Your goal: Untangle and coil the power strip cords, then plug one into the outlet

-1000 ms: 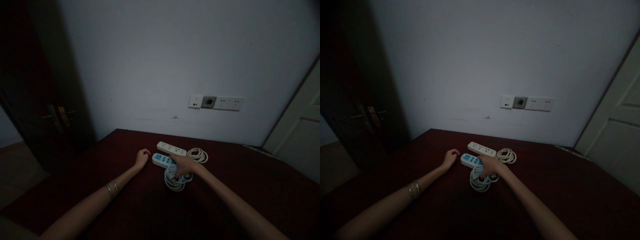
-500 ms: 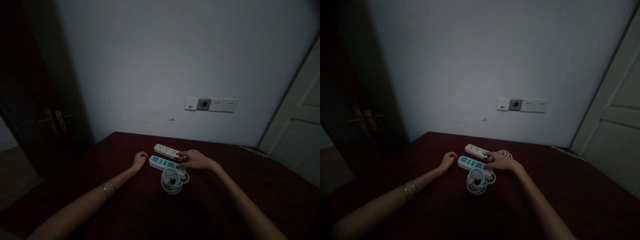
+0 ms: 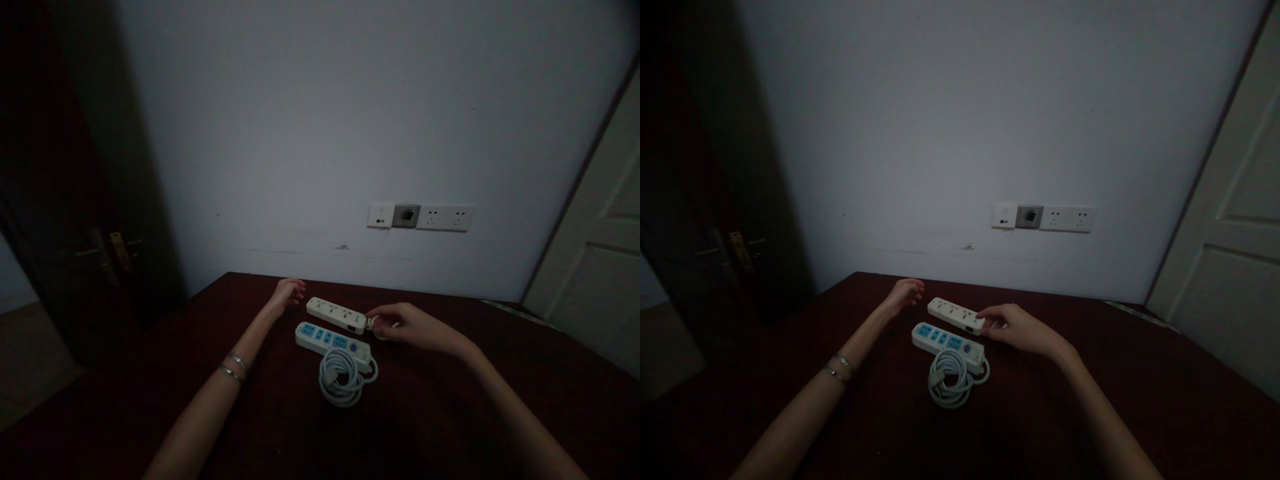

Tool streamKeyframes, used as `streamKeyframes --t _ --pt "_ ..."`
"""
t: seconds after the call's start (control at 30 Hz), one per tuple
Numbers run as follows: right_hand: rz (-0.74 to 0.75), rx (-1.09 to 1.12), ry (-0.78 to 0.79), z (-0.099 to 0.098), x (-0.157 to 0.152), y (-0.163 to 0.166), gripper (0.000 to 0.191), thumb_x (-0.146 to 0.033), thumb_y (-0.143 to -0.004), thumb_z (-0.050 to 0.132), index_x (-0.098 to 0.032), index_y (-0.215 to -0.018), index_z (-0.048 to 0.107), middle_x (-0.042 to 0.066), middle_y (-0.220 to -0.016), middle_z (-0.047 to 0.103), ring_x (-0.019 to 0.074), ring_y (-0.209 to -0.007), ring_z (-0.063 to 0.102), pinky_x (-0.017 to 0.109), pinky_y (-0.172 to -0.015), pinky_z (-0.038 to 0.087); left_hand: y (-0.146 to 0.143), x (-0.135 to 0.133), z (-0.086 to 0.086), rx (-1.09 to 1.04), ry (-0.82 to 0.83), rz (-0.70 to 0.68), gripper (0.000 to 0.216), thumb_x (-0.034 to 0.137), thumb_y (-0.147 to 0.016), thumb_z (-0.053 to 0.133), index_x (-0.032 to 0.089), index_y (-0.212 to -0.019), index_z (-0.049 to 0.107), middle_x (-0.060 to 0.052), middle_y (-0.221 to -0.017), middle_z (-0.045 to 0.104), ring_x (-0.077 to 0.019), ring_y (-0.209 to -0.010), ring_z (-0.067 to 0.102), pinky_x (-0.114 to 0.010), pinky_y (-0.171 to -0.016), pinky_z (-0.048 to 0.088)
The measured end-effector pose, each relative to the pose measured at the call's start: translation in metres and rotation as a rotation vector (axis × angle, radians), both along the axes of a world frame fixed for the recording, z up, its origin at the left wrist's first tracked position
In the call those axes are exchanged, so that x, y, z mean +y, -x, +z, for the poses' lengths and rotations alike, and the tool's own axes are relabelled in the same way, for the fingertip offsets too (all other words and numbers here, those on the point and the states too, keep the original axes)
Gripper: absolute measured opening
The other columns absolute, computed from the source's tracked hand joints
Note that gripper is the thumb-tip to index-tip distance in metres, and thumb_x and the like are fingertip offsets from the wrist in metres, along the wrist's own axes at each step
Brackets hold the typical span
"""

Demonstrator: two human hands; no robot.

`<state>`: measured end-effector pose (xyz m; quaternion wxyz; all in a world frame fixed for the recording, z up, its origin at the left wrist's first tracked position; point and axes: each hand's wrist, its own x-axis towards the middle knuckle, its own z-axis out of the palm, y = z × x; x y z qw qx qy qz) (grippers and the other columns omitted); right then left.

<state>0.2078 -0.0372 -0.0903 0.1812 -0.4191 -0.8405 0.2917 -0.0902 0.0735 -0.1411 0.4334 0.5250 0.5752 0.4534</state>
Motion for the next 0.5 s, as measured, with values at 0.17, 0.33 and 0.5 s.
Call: streamKeyframes --t 0.17,0.33,0.5 --pt "0.025 -0.079 -0.059 -0.001 -0.003 0.011 0.034 -0.030 -0.079 0.050 -0.014 -0.106 0.064 0.006 -0.080 0.064 0.0145 -0.069 0.056 0.025 -0.063 0.042 -0.013 -0.013 0.006 0.162 0.058 -0.379 0.018 0.015 -0.069 0.051 0.012 -0.085 0.058 -0.002 -0.072 0.063 -0.0074 -0.049 0.055 -0.014 -0.039 0.037" --pt "0.075 -0.157 -0.067 -0.011 0.000 0.022 0.030 -0.021 -0.077 0.049 -0.016 -0.099 0.068 0.004 -0.074 0.063 0.0112 -0.060 0.050 0.020 -0.053 0.036 -0.023 -0.036 0.005 0.623 0.338 -1.019 0.019 0.031 -0.073 0.055 0.014 -0.081 0.059 -0.001 -0.067 0.063 -0.0090 -0.047 0.056 -0.016 -0.039 0.039" --pt "0.100 -0.230 -0.029 -0.025 0.006 0.028 0.033 -0.015 -0.072 0.047 -0.017 -0.096 0.070 0.000 -0.061 0.058 0.0079 -0.050 0.041 0.019 -0.045 0.027 -0.041 -0.048 -0.002 0.747 0.440 -1.162 0.024 0.036 -0.077 0.052 0.014 -0.069 0.058 0.000 -0.056 0.060 -0.0100 -0.041 0.055 -0.017 -0.037 0.040"
